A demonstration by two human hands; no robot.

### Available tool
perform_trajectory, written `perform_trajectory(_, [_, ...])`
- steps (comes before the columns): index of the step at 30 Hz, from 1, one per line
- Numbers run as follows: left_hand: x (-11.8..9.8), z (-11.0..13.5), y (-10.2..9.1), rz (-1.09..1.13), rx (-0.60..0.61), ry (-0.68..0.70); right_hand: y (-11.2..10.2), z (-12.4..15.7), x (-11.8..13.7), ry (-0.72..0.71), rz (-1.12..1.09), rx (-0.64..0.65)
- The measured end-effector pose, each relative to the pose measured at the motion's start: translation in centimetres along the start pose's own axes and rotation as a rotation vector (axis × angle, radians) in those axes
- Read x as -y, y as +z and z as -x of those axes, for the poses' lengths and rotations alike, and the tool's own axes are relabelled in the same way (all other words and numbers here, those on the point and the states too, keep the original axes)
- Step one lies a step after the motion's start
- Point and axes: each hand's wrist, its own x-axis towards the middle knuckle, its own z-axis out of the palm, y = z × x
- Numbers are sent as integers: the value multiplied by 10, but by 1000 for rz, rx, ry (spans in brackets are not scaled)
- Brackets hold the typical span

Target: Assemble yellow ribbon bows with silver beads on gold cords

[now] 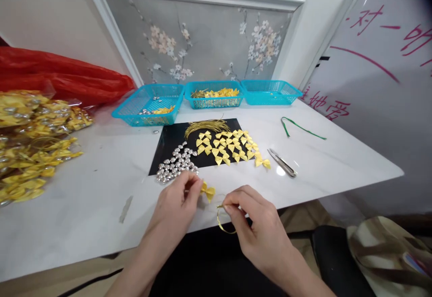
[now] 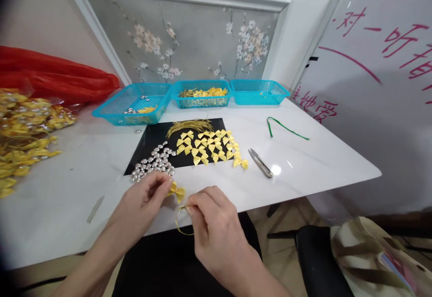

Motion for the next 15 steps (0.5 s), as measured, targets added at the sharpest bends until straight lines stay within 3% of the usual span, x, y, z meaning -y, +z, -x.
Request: perform_trajectory(15, [-20, 49, -12, 471, -144, 2, 6, -13, 31, -146, 102, 31])
